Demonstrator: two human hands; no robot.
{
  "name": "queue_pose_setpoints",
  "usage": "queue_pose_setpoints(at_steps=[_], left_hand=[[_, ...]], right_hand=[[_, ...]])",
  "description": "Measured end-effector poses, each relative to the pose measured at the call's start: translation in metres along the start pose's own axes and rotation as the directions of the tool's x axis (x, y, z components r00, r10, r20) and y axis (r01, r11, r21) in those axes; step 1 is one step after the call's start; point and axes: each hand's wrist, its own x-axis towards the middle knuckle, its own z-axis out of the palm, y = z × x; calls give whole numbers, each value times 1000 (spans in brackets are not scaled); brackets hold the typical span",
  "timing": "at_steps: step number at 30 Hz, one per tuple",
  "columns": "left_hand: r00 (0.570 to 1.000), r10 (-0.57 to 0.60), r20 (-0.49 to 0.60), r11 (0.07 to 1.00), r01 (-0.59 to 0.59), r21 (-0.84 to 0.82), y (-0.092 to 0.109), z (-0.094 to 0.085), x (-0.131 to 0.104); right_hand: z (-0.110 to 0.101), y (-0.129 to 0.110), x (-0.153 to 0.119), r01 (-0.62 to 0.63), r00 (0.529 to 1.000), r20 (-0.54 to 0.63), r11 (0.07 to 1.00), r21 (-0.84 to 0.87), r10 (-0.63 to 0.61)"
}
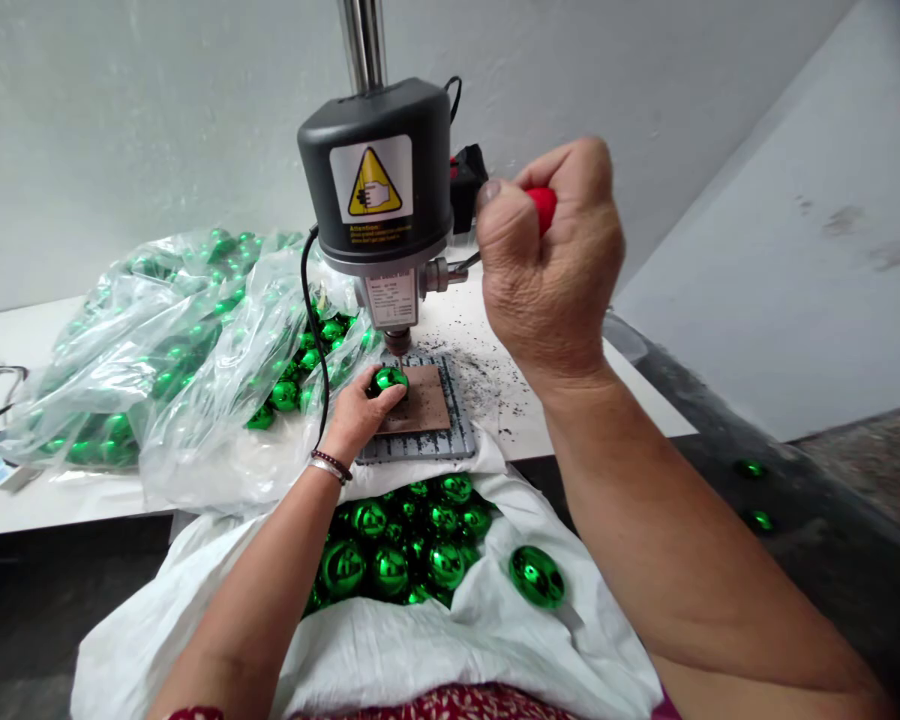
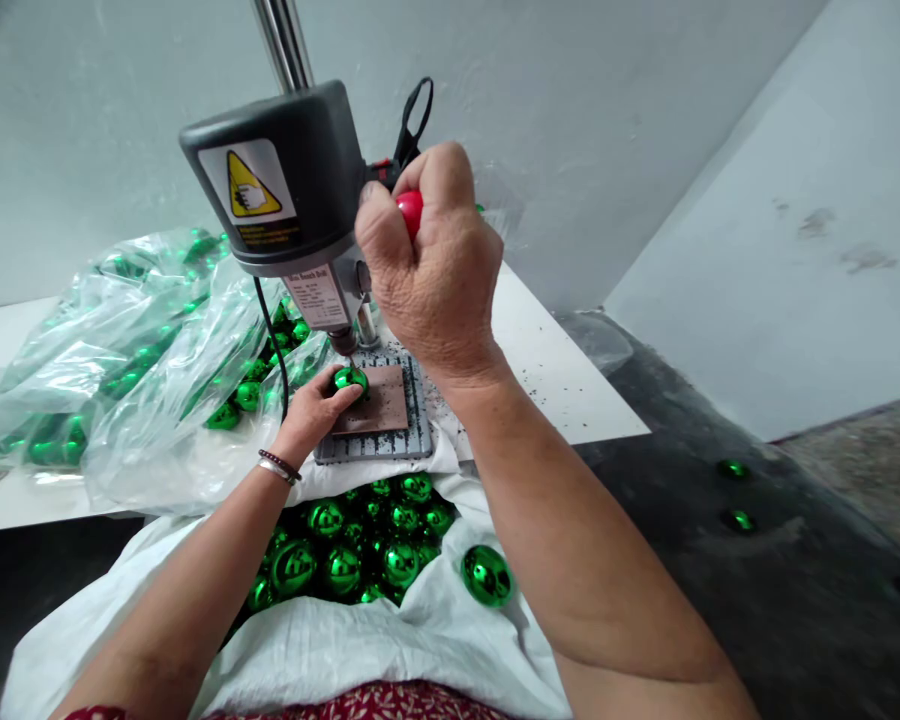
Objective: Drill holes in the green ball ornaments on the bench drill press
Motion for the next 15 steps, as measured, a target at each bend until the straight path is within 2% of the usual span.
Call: queue_pose_setpoints(at_steps=[9, 12, 15], left_hand=[[999, 44, 14, 992, -45, 116, 5, -2, 0], [999, 31, 24, 994, -33, 101, 4, -3, -1], [996, 33, 78, 997, -38, 67, 3, -4, 0]], right_hand=[[-1, -2, 0, 4, 1000, -1, 1000, 13, -4], [0, -1, 0, 14, 1000, -18, 1000, 7, -14], [1, 0, 1, 9, 999, -31, 1000, 12, -8]])
